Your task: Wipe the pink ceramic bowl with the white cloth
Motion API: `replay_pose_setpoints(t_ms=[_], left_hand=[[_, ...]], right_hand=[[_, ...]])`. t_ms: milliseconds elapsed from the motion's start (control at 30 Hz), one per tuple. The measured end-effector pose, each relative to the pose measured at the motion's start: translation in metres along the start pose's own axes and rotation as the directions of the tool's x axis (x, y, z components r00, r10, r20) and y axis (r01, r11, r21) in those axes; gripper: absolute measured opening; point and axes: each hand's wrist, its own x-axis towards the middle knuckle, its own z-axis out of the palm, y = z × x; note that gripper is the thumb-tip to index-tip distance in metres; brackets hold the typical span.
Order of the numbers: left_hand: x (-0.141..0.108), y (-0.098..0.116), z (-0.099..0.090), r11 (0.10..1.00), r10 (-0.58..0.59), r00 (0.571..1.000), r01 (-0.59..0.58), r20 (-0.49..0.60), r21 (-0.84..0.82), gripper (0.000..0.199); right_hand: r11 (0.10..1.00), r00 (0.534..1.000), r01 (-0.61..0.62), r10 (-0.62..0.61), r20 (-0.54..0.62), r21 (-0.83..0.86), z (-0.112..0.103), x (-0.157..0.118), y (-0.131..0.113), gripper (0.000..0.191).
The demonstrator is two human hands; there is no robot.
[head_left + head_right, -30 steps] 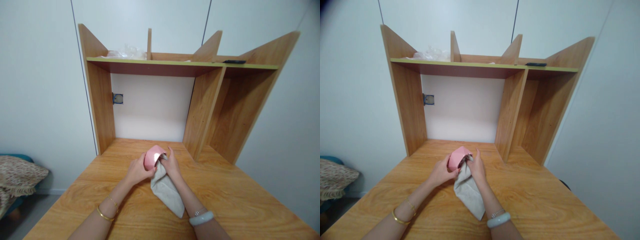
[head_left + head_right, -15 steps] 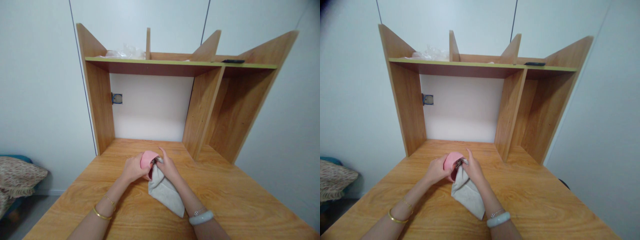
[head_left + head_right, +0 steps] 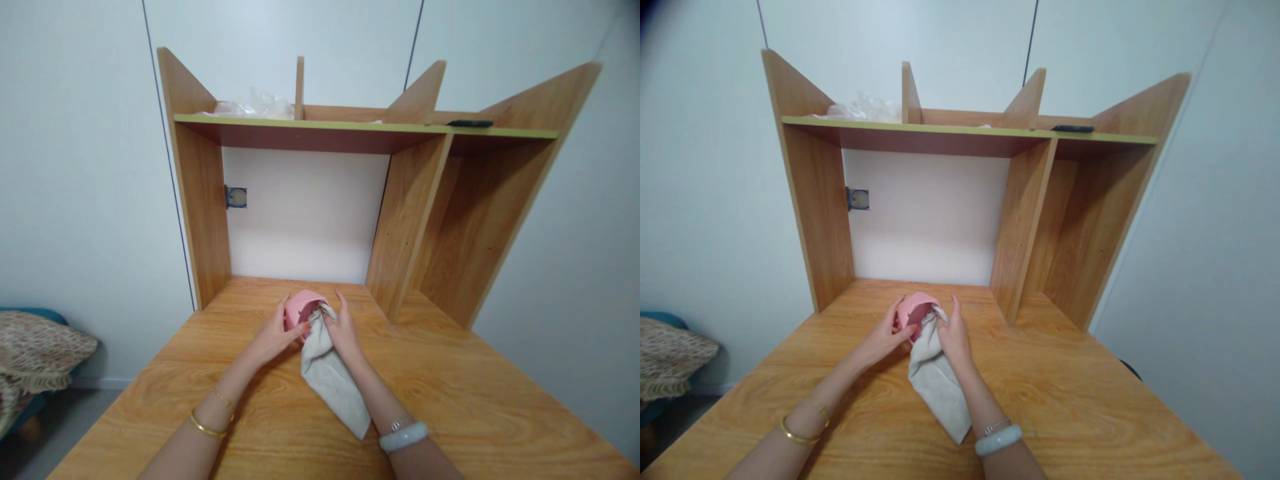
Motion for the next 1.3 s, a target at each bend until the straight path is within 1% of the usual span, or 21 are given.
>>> replay_pose_setpoints(t_ms=[67, 133, 200, 267, 367, 433, 500, 567, 633, 700, 767, 933, 1067, 1200, 1300], left_hand=[[-0.001, 0.0, 0.005, 0.996, 0.003, 0.998, 0.003, 0.069, -0.09, 0.079], [-0.003, 0.001, 0.009, 0.991, 0.017, 0.993, -0.002, 0.114, -0.136, 0.069], [-0.003, 0.003, 0.013, 0.989, 0.027, 0.994, -0.011, 0.11, -0.146, 0.057], [-0.003, 0.005, 0.015, 0.991, 0.017, 0.997, -0.007, 0.072, -0.135, 0.049], [-0.002, 0.006, 0.015, 0.997, -0.018, 1.0, 0.018, 0.0, -0.073, 0.048], [-0.001, 0.006, 0.014, 0.999, -0.032, 0.998, 0.033, -0.055, 0.007, 0.046], [-0.001, 0.006, 0.012, 0.993, -0.039, 0.995, 0.049, -0.093, 0.107, 0.043], [-0.002, 0.007, 0.009, 0.977, -0.039, 0.993, 0.061, -0.109, 0.205, 0.042], [-0.003, 0.009, 0.007, 0.952, -0.035, 0.992, 0.069, -0.118, 0.297, 0.047], [-0.004, 0.012, 0.005, 0.92, -0.04, 0.991, 0.085, -0.125, 0.382, 0.051], [-0.005, 0.016, 0.004, 0.893, -0.056, 0.992, 0.101, -0.116, 0.439, 0.05], [-0.006, 0.024, 0.003, 0.842, -0.081, 0.993, 0.114, -0.086, 0.527, 0.049], [-0.009, 0.027, 0.003, 0.792, -0.082, 0.996, 0.094, -0.047, 0.603, 0.051], [-0.011, 0.026, 0.008, 0.801, -0.063, 0.998, 0.068, -0.029, 0.595, 0.056], [-0.011, 0.021, 0.012, 0.834, -0.072, 0.995, 0.1, -0.073, 0.542, 0.054]], right_hand=[[0.999, 0.998, -0.002, 0.004, -0.063, 0.043, 0.0, 0.003, 0.005, 0.06], [0.995, 0.995, -0.006, 0.016, -0.1, 0.098, 0.001, 0.007, 0.011, 0.058], [0.989, 0.994, -0.016, 0.031, -0.101, 0.146, 0.003, 0.009, 0.015, 0.055], [0.984, 0.996, -0.026, 0.041, -0.081, 0.175, 0.005, 0.009, 0.018, 0.054], [0.98, 0.997, -0.063, 0.072, -0.038, 0.189, 0.009, 0.008, 0.018, 0.056], [0.98, 0.995, -0.095, 0.099, -0.016, 0.172, 0.011, 0.007, 0.017, 0.057], [0.986, 0.993, -0.11, 0.114, -0.023, 0.122, 0.013, 0.006, 0.015, 0.058], [0.992, 0.991, -0.119, 0.122, -0.055, 0.048, 0.013, 0.005, 0.013, 0.062], [0.992, 0.989, -0.125, 0.122, -0.083, -0.022, 0.012, 0.005, 0.01, 0.068], [0.99, 0.989, -0.119, 0.111, -0.097, -0.073, 0.01, 0.004, 0.007, 0.072], [0.989, 0.991, -0.104, 0.093, -0.098, -0.107, 0.007, 0.003, 0.004, 0.073], [0.983, 0.997, -0.066, 0.057, -0.061, -0.169, 0.003, 0.0, -0.002, 0.074], [0.982, 0.997, -0.059, 0.049, -0.059, -0.177, 0.0, -0.001, -0.004, 0.072], [0.987, 0.998, -0.041, 0.033, -0.053, -0.153, -0.003, 0.001, -0.005, 0.073], [0.99, 0.998, -0.035, 0.027, -0.064, -0.133, -0.004, 0.001, -0.006, 0.072]])
